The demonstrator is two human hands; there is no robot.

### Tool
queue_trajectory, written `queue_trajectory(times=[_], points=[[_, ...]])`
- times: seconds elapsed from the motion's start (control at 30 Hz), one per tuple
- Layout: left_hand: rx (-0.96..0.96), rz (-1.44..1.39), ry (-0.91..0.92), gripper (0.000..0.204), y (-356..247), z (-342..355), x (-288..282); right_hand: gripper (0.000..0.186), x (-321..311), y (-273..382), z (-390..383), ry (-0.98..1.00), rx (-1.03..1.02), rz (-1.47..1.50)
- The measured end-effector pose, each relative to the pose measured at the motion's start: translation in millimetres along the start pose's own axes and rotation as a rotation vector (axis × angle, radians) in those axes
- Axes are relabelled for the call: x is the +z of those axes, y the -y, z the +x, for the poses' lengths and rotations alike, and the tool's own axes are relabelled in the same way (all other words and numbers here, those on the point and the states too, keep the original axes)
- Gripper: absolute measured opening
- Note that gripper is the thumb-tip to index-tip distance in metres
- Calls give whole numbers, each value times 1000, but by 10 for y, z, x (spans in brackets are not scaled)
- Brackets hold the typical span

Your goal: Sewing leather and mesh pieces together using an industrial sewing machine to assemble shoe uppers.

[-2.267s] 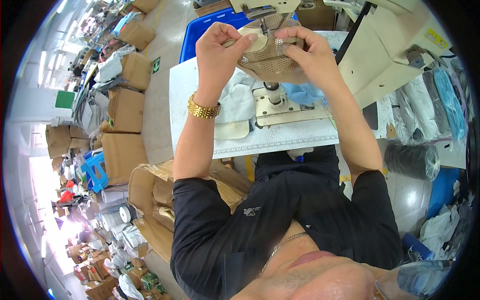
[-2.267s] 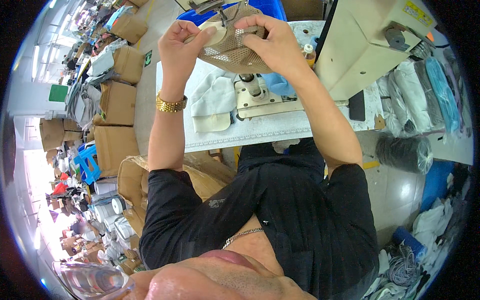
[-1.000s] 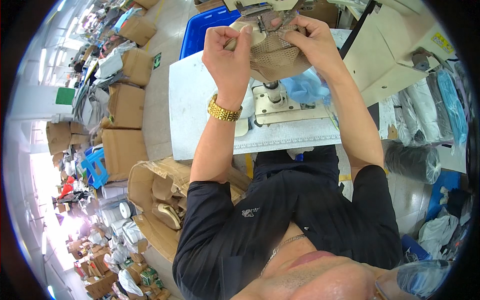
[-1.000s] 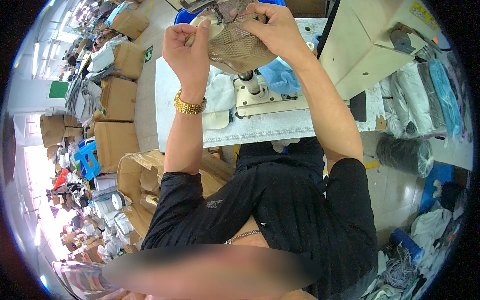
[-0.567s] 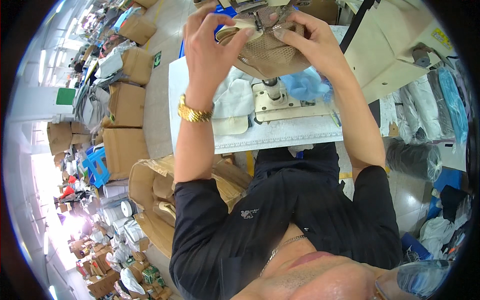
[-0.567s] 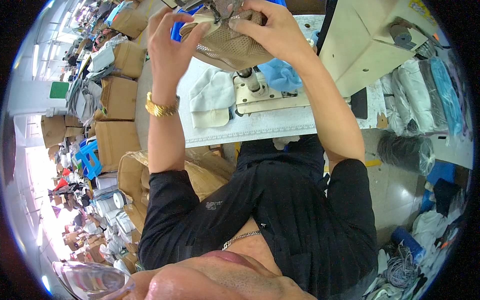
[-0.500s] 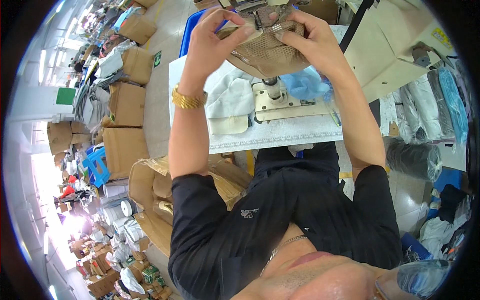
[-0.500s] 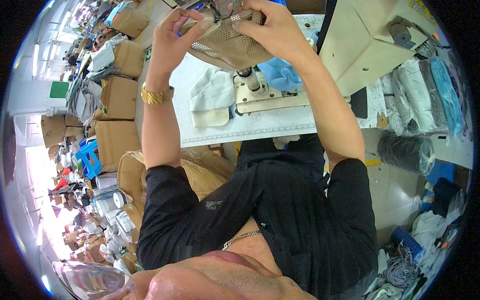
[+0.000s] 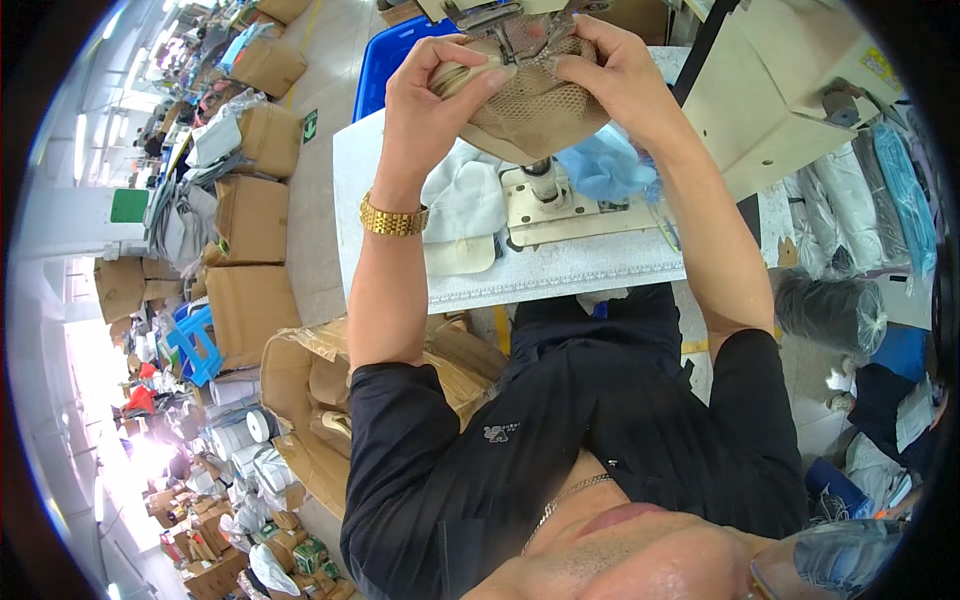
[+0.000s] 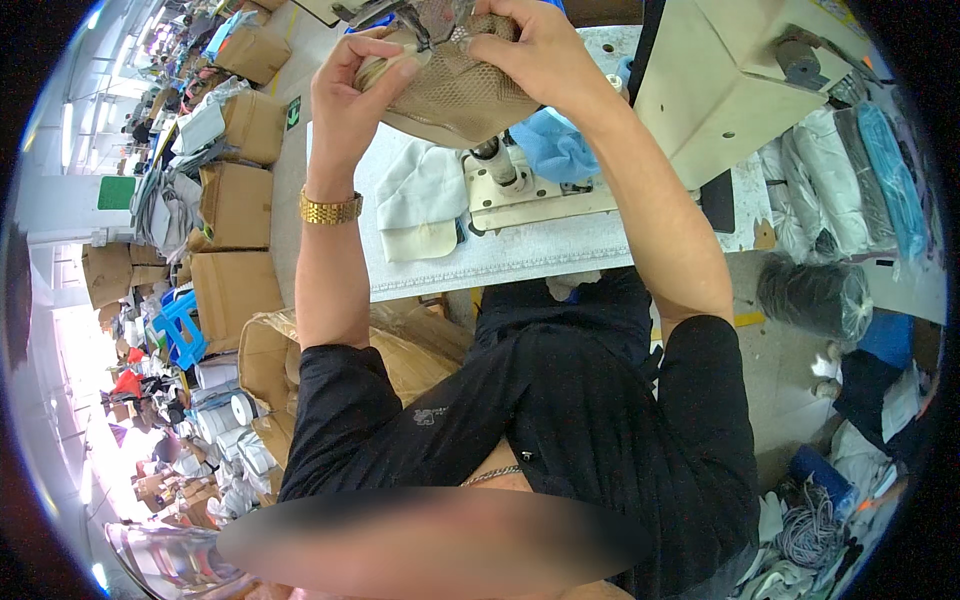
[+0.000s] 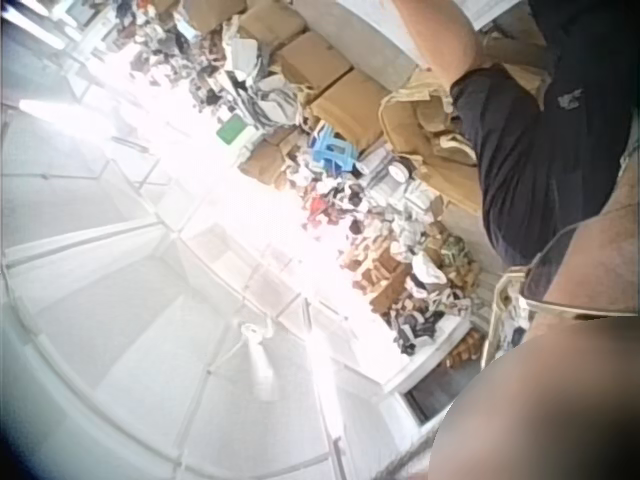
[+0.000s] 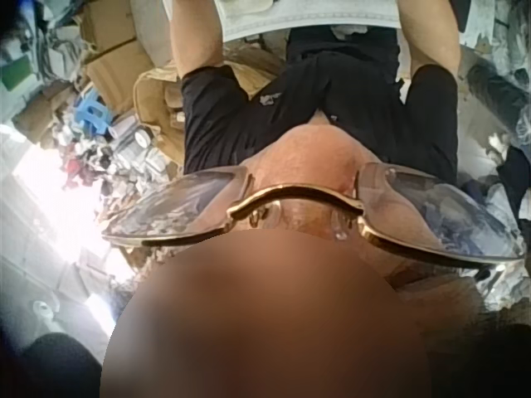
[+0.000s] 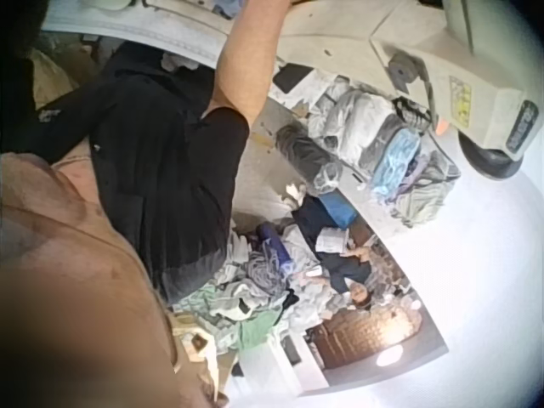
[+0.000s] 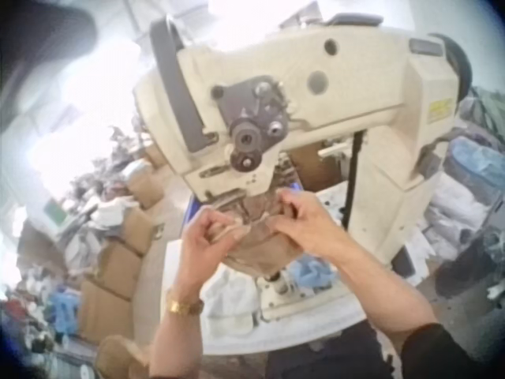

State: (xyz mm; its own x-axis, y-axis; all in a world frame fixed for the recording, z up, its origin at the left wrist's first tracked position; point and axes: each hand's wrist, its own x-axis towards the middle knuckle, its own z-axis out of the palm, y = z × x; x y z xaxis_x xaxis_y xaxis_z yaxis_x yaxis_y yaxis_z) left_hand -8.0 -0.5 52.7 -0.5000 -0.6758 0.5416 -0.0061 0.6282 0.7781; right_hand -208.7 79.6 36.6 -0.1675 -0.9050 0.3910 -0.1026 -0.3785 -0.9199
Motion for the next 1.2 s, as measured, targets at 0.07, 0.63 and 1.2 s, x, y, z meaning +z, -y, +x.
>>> queue_trajectory(times=[0.07,0.63,1.2], points=[[7,44,-20,25,28,-33,-7,30,20,-16,14,6,14,40],[155,362,-264,16,-160,-162,200,26,-114,-346,318,22,52,-34],[-26,316,-280,11,-455,-330,221,36,32,-175,-144,-427,-197,149]])
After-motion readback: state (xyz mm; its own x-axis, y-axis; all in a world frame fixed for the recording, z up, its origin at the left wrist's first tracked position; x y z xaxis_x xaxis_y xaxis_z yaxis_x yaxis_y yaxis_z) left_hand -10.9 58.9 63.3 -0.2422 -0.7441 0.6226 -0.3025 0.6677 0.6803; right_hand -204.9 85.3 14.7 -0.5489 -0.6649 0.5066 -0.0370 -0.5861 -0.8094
